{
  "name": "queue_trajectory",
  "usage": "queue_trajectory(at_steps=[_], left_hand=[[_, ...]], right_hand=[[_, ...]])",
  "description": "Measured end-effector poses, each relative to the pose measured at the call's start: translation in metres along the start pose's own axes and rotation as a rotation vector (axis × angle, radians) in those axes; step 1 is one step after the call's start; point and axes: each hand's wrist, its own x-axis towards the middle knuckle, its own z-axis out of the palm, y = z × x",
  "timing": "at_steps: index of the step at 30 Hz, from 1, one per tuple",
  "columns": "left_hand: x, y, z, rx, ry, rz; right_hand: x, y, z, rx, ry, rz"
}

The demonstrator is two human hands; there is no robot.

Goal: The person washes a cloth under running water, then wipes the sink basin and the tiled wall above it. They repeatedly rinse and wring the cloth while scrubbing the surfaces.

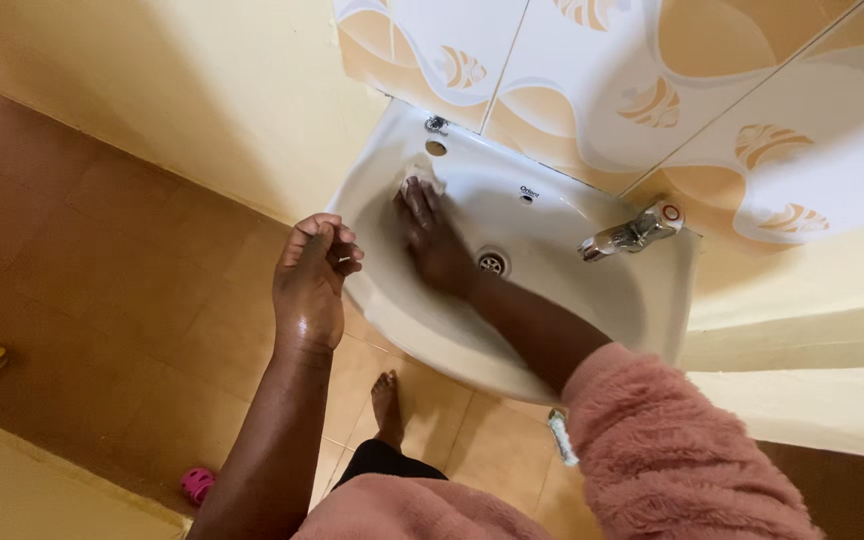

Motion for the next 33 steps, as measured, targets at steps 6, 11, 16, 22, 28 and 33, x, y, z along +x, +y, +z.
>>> queue_trajectory(at_steps=[6,11,16,22,28,33], left_hand=[[0.007,-0.003,-0.003,-0.032,-0.02,-0.033],[0.019,0.002,0.001,0.101,-0.103,-0.03],[0.022,0.006,0.007,0.164,-0.117,-0.023],[0.025,0.005,0.01,0.261,-0.146,-0.025],[0.021,0.004,0.008,0.3,-0.178,-0.044],[0.016,0.004,0.01,0.415,-0.305,-0.022]], right_hand=[[-0.001,-0.047,-0.01,0.946,-0.139,0.121],[-0.049,-0.02,-0.05,1.321,-0.521,0.533],[-0.067,0.021,-0.039,0.492,-0.519,0.801],[-0.008,-0.03,0.025,0.214,-0.154,-0.042],[-0.024,-0.087,-0.059,0.821,-0.326,0.301],[-0.083,-0.071,-0.15,0.608,-0.564,0.417]])
